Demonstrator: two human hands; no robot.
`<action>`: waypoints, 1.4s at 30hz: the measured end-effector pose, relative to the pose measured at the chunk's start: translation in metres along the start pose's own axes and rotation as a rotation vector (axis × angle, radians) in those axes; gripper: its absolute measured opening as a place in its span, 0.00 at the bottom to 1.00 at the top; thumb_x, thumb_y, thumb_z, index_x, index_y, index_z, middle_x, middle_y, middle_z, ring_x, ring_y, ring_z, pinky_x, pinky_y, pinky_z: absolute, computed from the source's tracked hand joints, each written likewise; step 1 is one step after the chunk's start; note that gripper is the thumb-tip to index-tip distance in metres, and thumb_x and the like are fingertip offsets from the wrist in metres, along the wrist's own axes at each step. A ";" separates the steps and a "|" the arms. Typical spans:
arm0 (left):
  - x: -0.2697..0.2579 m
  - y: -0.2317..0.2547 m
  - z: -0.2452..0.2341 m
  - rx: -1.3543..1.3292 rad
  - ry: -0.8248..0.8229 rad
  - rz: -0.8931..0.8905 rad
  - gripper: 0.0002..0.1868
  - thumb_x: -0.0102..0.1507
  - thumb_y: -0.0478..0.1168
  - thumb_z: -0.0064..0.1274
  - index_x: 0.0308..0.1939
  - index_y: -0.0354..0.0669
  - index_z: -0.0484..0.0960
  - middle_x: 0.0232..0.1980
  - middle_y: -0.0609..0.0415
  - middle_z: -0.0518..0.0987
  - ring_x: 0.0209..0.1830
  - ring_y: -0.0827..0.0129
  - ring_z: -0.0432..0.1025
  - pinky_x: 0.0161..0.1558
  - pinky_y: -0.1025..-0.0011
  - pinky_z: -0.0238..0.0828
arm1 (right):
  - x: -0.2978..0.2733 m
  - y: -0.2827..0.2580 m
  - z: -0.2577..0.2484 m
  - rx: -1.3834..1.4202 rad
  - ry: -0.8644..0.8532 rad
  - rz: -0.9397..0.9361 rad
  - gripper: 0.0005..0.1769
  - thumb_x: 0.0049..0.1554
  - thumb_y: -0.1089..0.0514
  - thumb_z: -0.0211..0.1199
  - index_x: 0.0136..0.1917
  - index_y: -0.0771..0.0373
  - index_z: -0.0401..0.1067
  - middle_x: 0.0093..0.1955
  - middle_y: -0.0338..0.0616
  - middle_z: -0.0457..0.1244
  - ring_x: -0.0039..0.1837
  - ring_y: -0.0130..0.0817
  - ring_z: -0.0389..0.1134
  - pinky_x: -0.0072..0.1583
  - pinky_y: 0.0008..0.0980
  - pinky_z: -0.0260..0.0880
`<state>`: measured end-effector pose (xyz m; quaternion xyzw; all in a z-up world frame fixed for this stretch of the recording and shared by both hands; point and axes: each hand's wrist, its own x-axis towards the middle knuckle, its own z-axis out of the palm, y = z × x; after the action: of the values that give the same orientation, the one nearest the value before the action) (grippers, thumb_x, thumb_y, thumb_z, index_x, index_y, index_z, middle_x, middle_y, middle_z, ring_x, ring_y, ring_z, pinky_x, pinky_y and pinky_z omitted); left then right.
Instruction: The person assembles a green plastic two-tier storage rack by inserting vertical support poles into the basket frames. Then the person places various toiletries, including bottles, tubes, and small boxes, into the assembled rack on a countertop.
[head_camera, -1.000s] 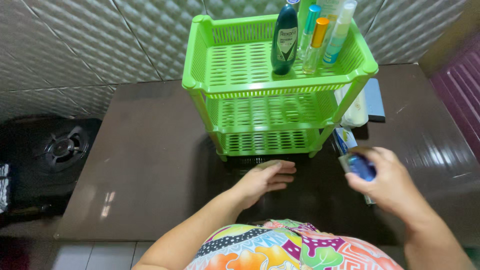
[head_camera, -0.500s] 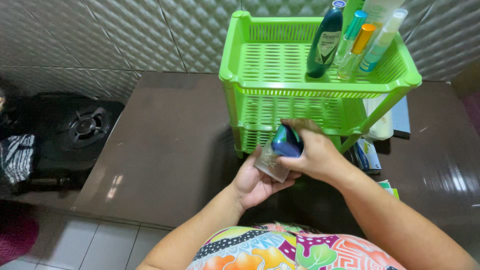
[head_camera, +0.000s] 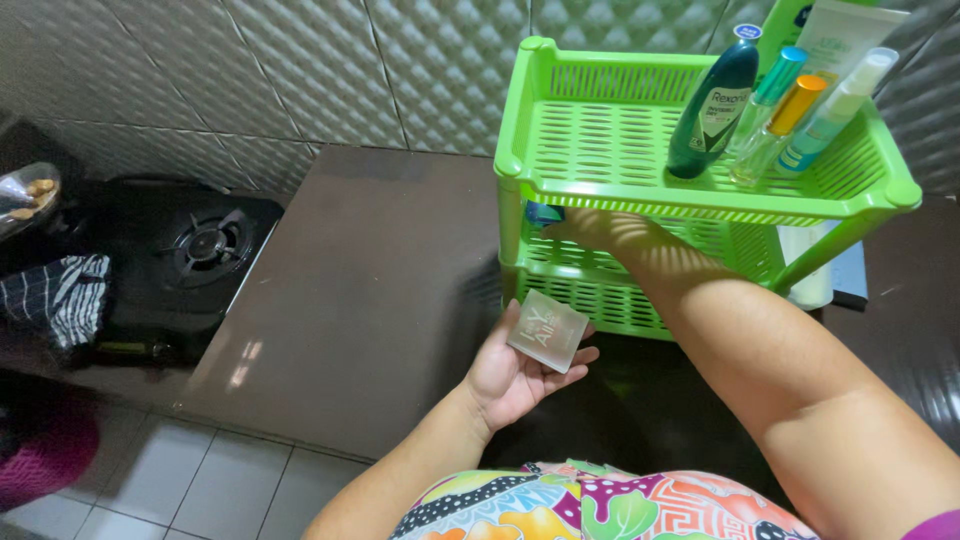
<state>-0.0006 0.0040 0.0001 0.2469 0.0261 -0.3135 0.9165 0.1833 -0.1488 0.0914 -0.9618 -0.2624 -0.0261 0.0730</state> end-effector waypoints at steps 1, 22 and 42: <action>-0.001 0.001 -0.001 0.001 -0.003 0.002 0.43 0.69 0.71 0.31 0.73 0.41 0.68 0.70 0.42 0.74 0.66 0.47 0.71 0.62 0.56 0.73 | -0.001 -0.003 -0.005 -0.073 0.008 -0.020 0.42 0.45 0.36 0.74 0.67 0.55 0.69 0.63 0.52 0.65 0.64 0.55 0.65 0.66 0.52 0.63; 0.004 0.006 0.010 0.041 -0.008 -0.012 0.43 0.69 0.72 0.28 0.73 0.43 0.69 0.70 0.46 0.74 0.68 0.51 0.71 0.63 0.58 0.73 | -0.060 0.021 0.016 0.123 0.227 0.087 0.39 0.56 0.35 0.70 0.69 0.65 0.67 0.62 0.59 0.65 0.64 0.53 0.66 0.64 0.49 0.66; 0.015 0.007 0.027 0.141 -0.026 -0.028 0.45 0.68 0.71 0.26 0.77 0.42 0.58 0.75 0.44 0.67 0.72 0.52 0.65 0.71 0.56 0.60 | -0.074 0.013 -0.028 0.590 -0.108 0.043 0.30 0.48 0.46 0.72 0.64 0.47 0.75 0.63 0.45 0.70 0.65 0.40 0.71 0.65 0.38 0.69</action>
<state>0.0130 -0.0126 0.0232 0.3062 -0.0047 -0.3305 0.8928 0.1261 -0.2010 0.1113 -0.9045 -0.2416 0.1040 0.3357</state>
